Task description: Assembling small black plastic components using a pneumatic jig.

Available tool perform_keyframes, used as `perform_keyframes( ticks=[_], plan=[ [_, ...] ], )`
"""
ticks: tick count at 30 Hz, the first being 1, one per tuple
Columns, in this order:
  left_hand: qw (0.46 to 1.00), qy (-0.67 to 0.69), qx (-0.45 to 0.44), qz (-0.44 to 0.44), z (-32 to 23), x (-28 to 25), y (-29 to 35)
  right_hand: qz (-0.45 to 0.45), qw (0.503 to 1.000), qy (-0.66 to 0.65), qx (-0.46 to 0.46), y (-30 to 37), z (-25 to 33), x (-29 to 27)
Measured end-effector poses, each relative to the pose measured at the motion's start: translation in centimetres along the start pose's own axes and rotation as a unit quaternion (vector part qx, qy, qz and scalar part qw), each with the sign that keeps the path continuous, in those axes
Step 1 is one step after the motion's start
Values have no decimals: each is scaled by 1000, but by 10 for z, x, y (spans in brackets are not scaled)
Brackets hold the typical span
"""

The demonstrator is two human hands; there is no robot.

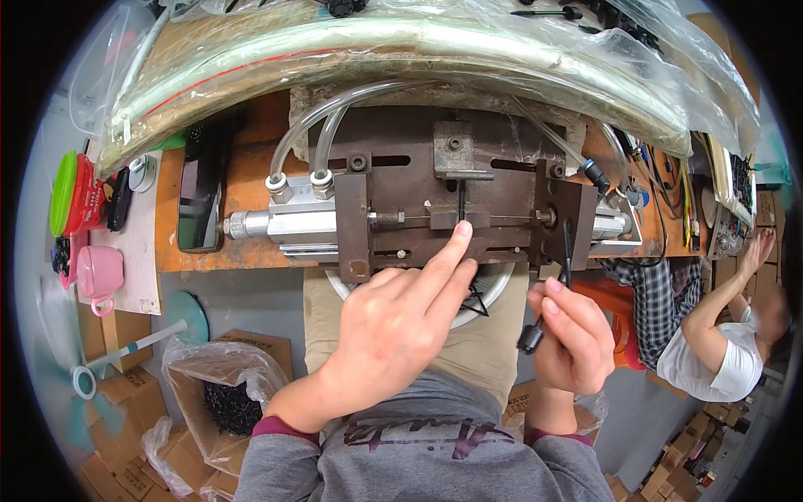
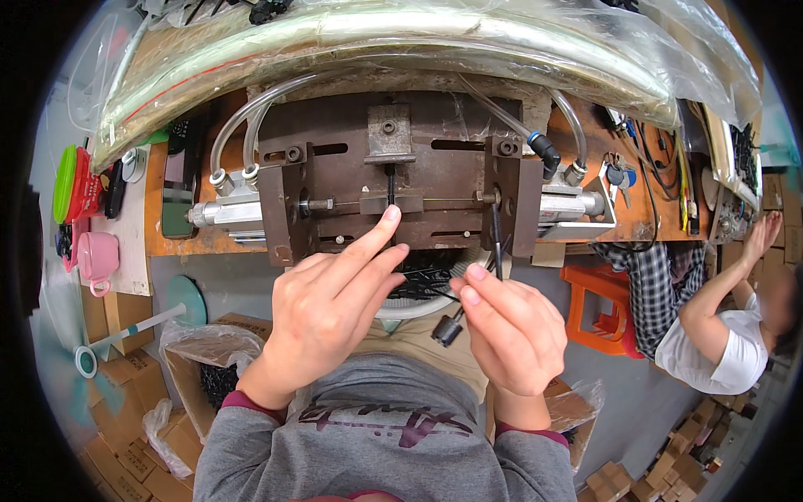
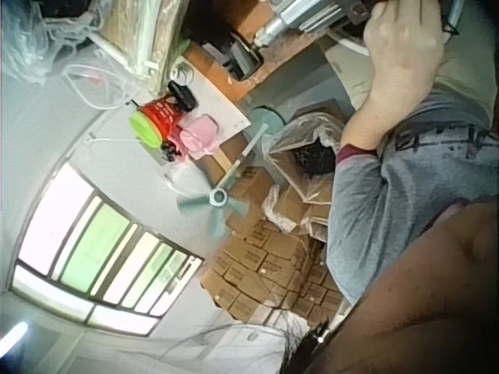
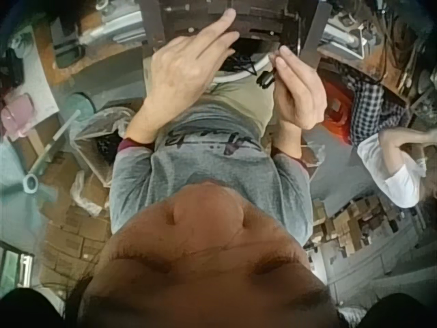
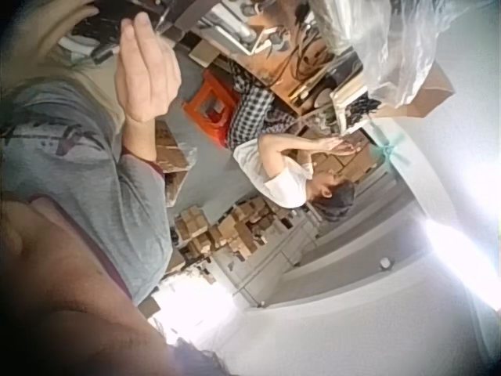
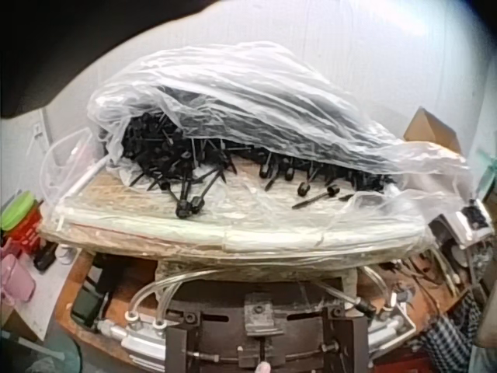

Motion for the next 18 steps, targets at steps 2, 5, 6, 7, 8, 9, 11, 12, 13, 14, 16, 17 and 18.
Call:
perform_keyframes(
  ticks=[2,5,6,7,8,9,11,12,13,14,16,17,18],
  plan=[
    [994,109,-11,-16,-1,-7,-1,6,999,7,-32,2,0,5],
    [968,245,0,-56,-11,-11,3,81,996,17,-37,1,3,7],
    [967,246,-1,-70,-11,-10,3,79,996,18,-37,0,4,11],
    [969,233,-4,-83,-9,-8,4,78,996,20,-34,-1,3,14],
    [970,222,-6,-95,-7,-5,6,78,996,24,-28,-2,2,17],
    [972,212,-9,-106,-4,-2,7,79,996,28,-22,-3,-1,18],
    [987,112,-12,-116,0,6,7,48,998,33,-3,-3,-5,17],
    [989,81,-1,-122,5,15,10,19,1000,17,7,-2,-8,16],
    [990,51,10,-128,10,24,12,-11,1000,1,18,0,-9,13],
    [990,26,23,-137,13,30,12,4,999,-18,49,-1,-6,6],
    [988,24,31,-151,16,40,18,-2,999,-44,32,2,-9,4],
    [986,24,39,-160,15,41,16,3,999,-36,40,3,-9,1],
    [988,52,31,-139,12,35,17,9,998,-29,48,4,-9,-1]
  ],
)
Point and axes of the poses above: each hand's wrist, its own y-axis away from the middle knuckle, its own x-axis out of the palm, z = x × y, the point moved 3 cm from there along -y, towards the middle knuckle, and after that the axes turned 14 degrees about -y, right-handed, at the moved point
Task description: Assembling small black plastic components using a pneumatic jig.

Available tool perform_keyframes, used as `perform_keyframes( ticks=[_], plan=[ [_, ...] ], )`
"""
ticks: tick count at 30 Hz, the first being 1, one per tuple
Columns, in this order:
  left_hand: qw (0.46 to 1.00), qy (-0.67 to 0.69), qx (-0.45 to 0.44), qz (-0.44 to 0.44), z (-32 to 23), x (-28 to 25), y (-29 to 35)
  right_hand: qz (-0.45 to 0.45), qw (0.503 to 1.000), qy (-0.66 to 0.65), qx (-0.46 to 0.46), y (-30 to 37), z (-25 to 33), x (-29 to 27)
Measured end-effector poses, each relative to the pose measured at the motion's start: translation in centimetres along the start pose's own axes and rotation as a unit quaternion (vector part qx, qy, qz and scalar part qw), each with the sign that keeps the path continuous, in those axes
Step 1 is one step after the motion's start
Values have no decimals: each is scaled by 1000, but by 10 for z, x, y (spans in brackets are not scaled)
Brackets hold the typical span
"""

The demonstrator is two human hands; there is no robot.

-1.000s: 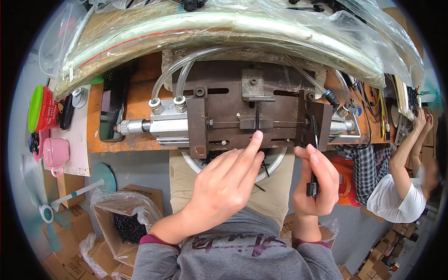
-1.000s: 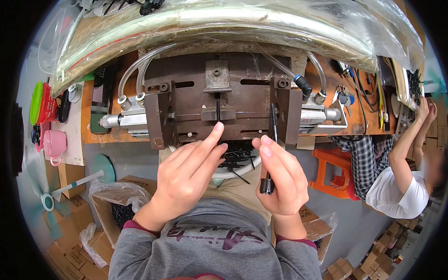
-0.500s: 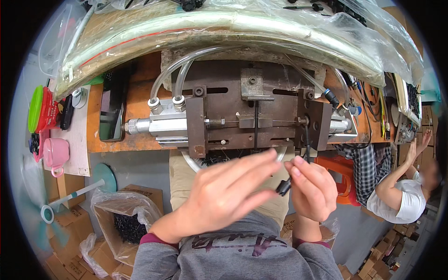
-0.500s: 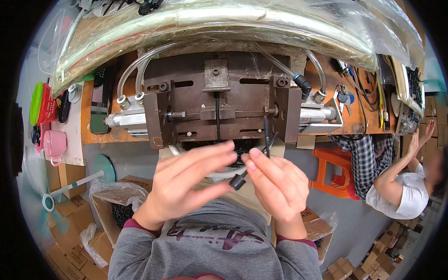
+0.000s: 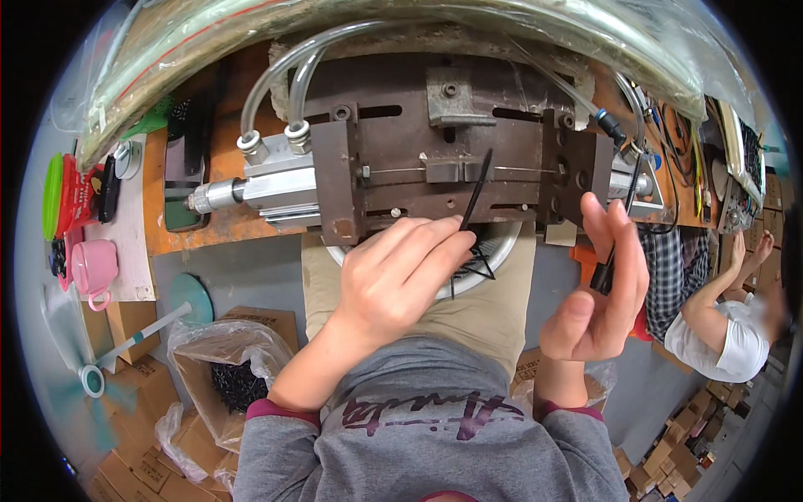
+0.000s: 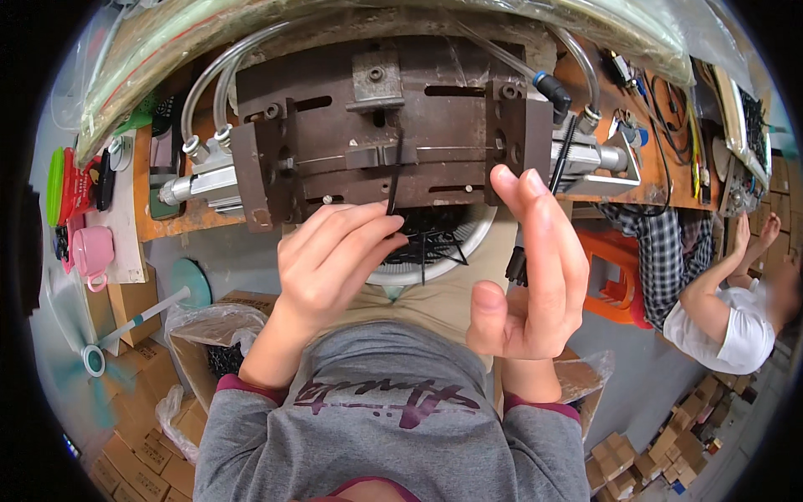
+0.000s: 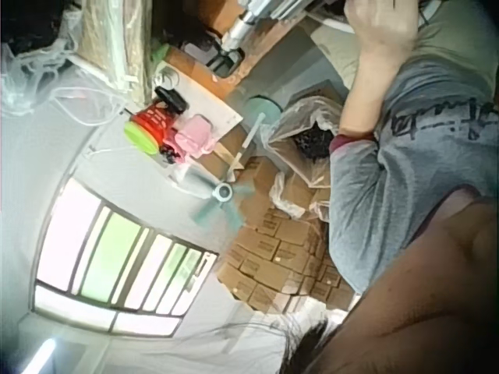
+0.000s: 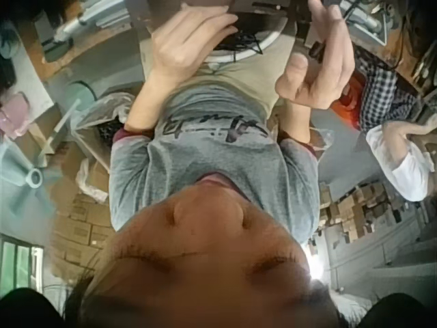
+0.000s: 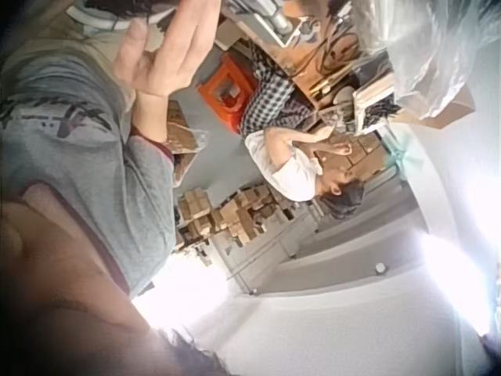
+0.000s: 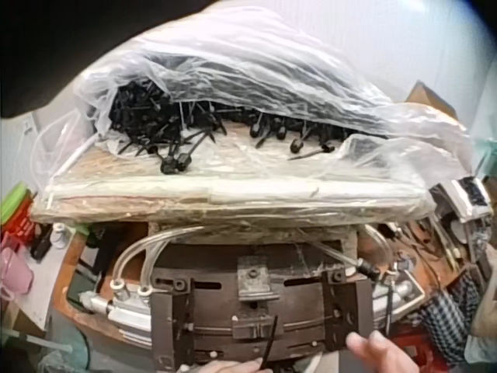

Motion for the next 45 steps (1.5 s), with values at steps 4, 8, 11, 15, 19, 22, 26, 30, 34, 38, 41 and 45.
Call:
perform_keyframes(
  ticks=[4,8,11,15,19,22,26,30,34,38,41,45],
  plan=[
    [996,78,-45,6,-11,-28,-11,-16,999,-5,34,4,0,-7],
    [993,67,-90,20,-13,-29,-14,-27,999,-35,20,3,0,-7],
    [996,-50,-21,67,-13,-20,-12,-69,993,-96,0,4,2,-4],
    [988,-141,3,69,-17,-17,-18,-19,999,-23,19,-1,7,-5],
    [987,-140,0,84,-16,-18,-24,11,998,22,52,-2,11,-2],
    [985,-140,-7,100,-16,-18,-23,25,998,12,63,-7,13,4],
    [987,-128,-12,101,-15,-18,-23,55,995,-6,80,-10,12,10],
    [989,-110,-18,92,-13,-19,-21,84,993,-15,79,-14,5,17],
    [993,-40,-9,108,-8,-30,-17,147,988,14,51,-16,0,26],
    [951,81,-52,293,-6,-48,5,230,969,67,52,-13,2,39],
    [911,76,-77,397,5,-29,37,235,964,113,54,-17,6,45],
    [880,25,-90,466,25,22,85,235,964,127,9,-21,4,49]
  ],
)
Point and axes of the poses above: each hand's wrist, its own y-axis away from the middle knuckle, its own x-axis out of the palm, z = x × y, the point moved 3 cm from there along -y, towards the middle knuckle, and after that the axes turned 14 degrees about -y, right-handed, at the moved point
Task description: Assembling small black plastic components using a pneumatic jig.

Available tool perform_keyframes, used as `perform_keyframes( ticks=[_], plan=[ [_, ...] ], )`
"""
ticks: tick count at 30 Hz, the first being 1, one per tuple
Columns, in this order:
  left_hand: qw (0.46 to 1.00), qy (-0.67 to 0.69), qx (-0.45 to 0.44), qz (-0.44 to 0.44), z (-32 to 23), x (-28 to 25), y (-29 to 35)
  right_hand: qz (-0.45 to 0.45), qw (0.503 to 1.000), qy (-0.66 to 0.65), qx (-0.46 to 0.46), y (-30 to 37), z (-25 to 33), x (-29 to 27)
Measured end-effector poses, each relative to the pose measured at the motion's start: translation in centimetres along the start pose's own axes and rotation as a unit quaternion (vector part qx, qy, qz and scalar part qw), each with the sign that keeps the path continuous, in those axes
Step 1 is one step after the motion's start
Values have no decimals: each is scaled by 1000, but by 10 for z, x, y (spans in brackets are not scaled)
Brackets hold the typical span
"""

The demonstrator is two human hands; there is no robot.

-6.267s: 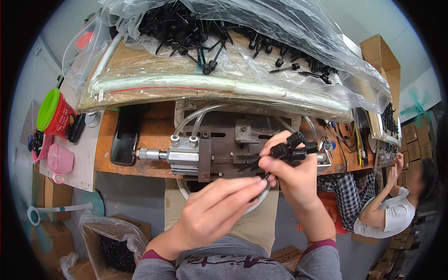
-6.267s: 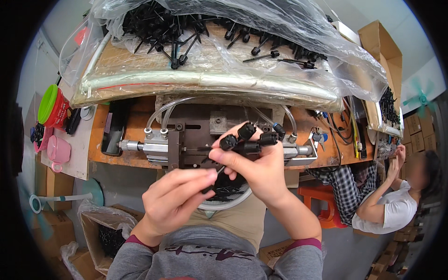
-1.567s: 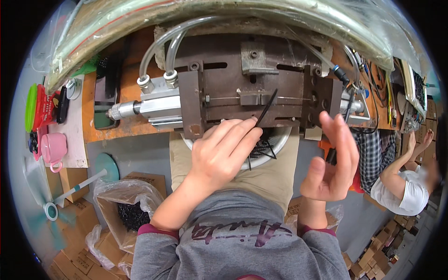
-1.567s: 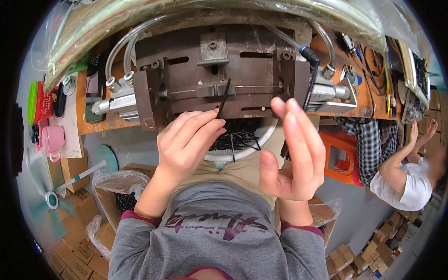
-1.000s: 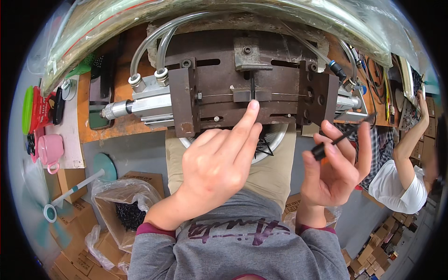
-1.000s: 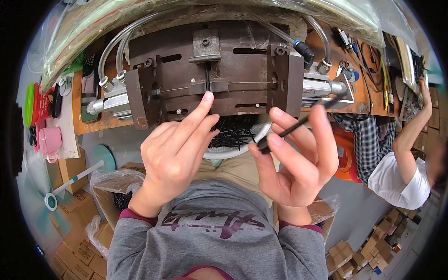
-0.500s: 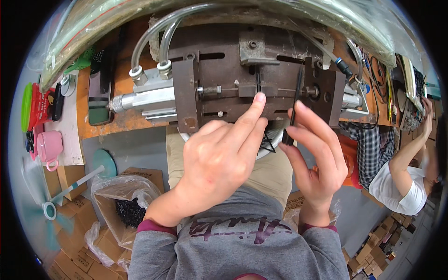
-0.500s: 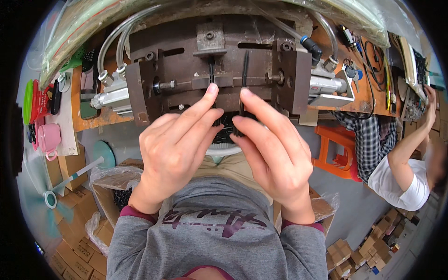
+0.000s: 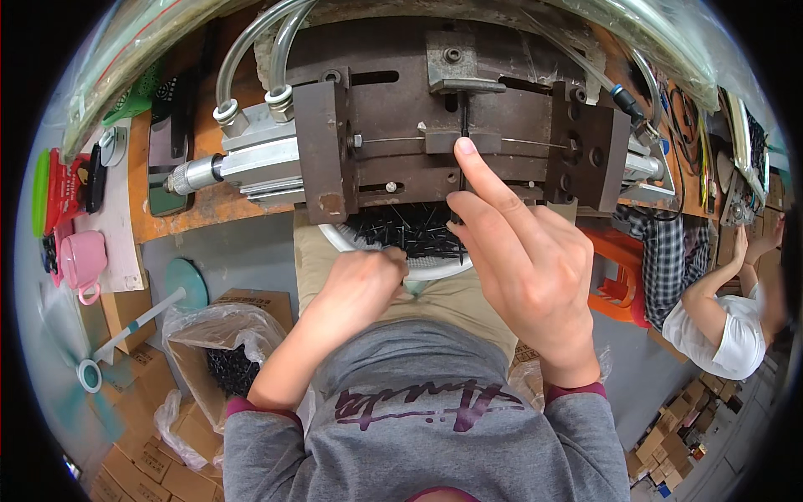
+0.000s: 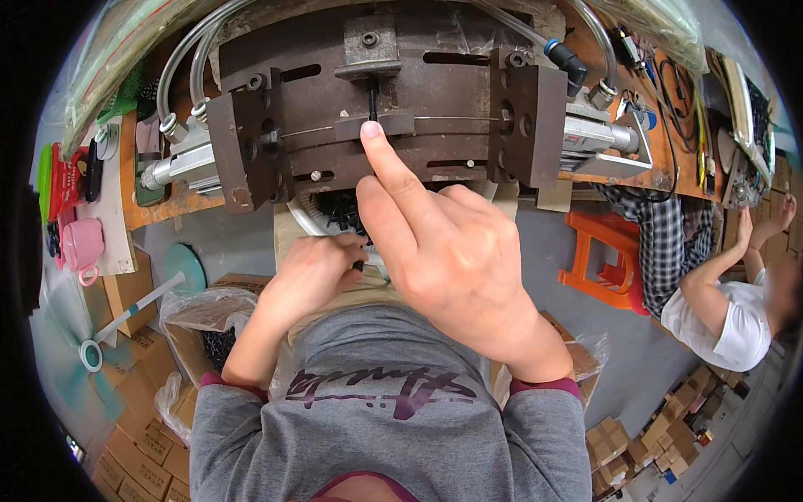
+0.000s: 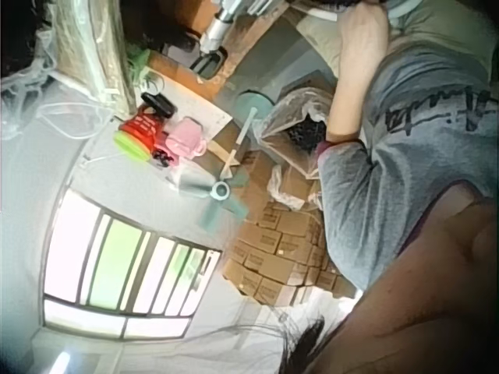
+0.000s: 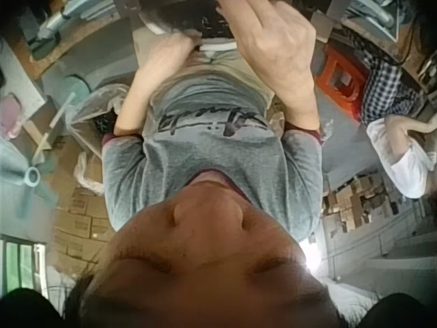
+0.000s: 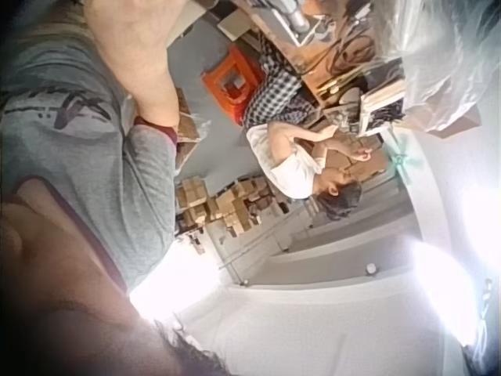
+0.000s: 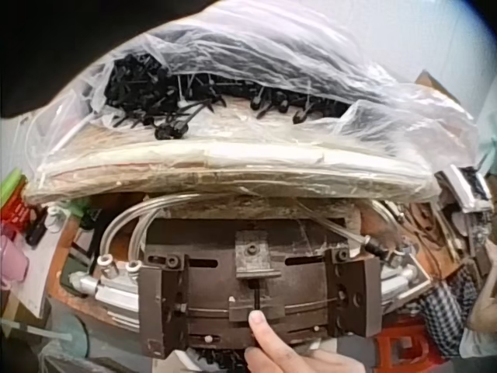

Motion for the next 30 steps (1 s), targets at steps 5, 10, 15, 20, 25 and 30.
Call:
perform_keyframes(
  ticks=[5,10,15,20,25,30],
  plan=[
    [993,-9,-20,-115,-6,30,-47,3,999,-18,44,1,1,-3],
    [957,99,87,-260,-8,91,-96,-34,994,-99,42,8,-5,-6],
    [959,-32,127,-252,-15,118,-113,-105,982,-127,89,40,-13,-14],
    [963,-77,97,-239,-11,88,-90,-158,972,-123,127,65,-21,-17],
    [968,194,2,-160,-7,42,-58,-165,963,-141,157,80,-22,-6],
    [821,563,-63,68,-21,16,-19,-130,903,-284,295,84,-21,15]
  ],
)
Point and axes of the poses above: each hand's wrist, its own y-axis away from the middle knuckle, its own x-axis out of the palm, z = x × y, the point moved 3 cm from there along -y, towards the middle knuckle, and after that the axes turned 14 degrees about -y, right-handed, at the moved point
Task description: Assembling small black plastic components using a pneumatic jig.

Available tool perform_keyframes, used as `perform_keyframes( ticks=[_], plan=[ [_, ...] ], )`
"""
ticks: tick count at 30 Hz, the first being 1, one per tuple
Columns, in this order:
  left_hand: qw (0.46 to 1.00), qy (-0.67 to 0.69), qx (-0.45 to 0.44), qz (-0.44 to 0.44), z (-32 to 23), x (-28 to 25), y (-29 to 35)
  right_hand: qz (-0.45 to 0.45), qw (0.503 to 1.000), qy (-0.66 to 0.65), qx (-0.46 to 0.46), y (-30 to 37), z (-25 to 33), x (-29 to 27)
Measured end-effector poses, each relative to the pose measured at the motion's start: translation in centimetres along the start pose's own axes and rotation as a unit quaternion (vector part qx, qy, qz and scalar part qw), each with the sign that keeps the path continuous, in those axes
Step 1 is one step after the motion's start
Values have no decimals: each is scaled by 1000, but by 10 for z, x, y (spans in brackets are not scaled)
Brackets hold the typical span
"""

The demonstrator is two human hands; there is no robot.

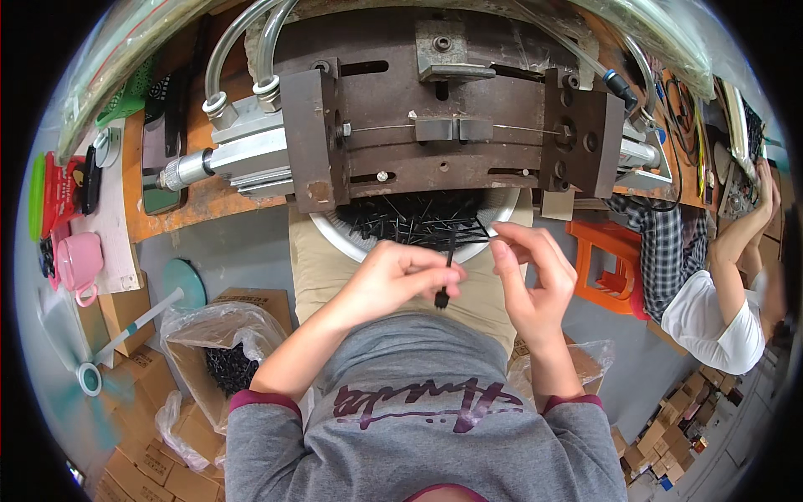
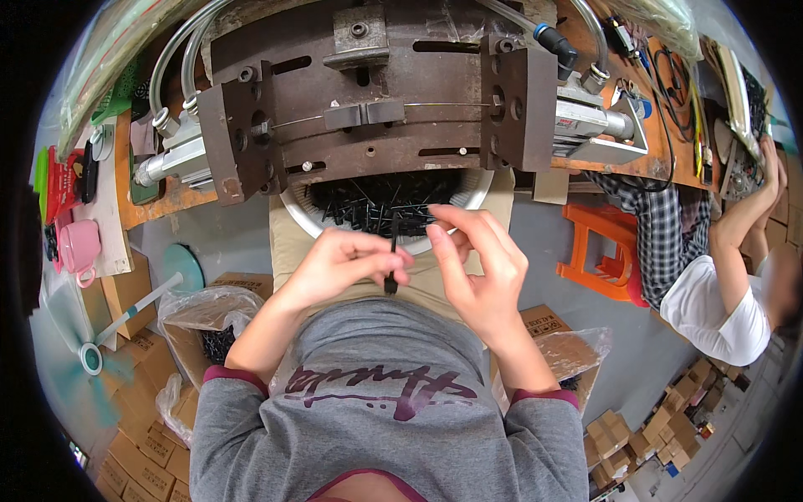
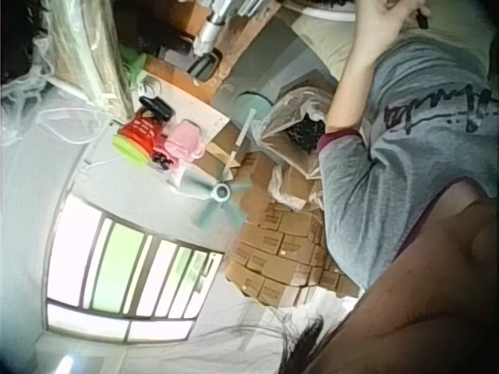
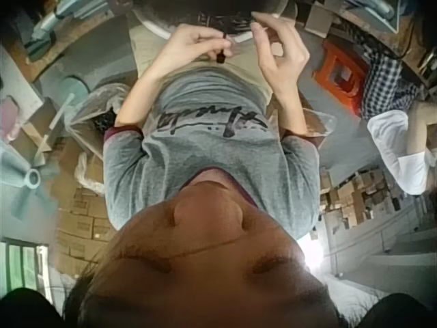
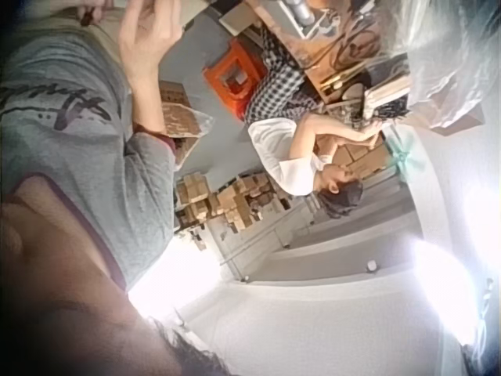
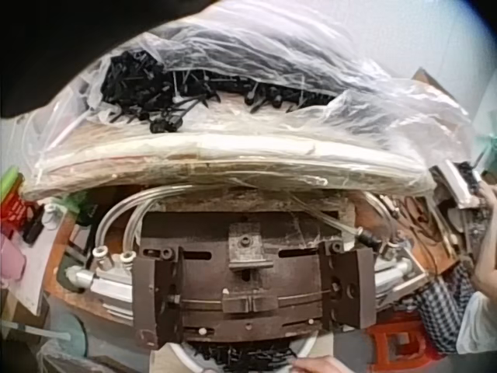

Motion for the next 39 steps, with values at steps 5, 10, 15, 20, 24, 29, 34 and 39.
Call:
perform_keyframes(
  ticks=[5,10,15,20,24,29,34,39],
  plan=[
    [991,78,2,108,-29,1,25,82,916,-301,251,0,-7,11],
    [985,107,-9,137,-40,2,34,144,880,-373,257,-4,1,17],
    [980,143,-4,137,-45,3,40,132,882,-378,248,-6,9,17],
    [981,160,27,108,-47,5,44,103,894,-381,211,-4,14,15],
    [987,139,31,74,-52,9,51,83,907,-367,188,-5,20,14],
    [994,111,4,8,-61,15,62,110,891,-386,212,0,27,20],
    [933,-202,206,-217,-83,16,70,14,911,-405,81,-4,44,22],
    [857,-257,355,-272,-113,19,94,-78,892,-438,-80,-39,87,11]
  ],
)
Point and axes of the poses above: each hand's wrist, its own y-axis away from the middle knuckle, its own x-axis out of the palm, z = x × y, the point moved 3 cm from there along -y, towards the middle knuckle, and after that the axes turned 14 degrees about -y, right-handed, at the moved point
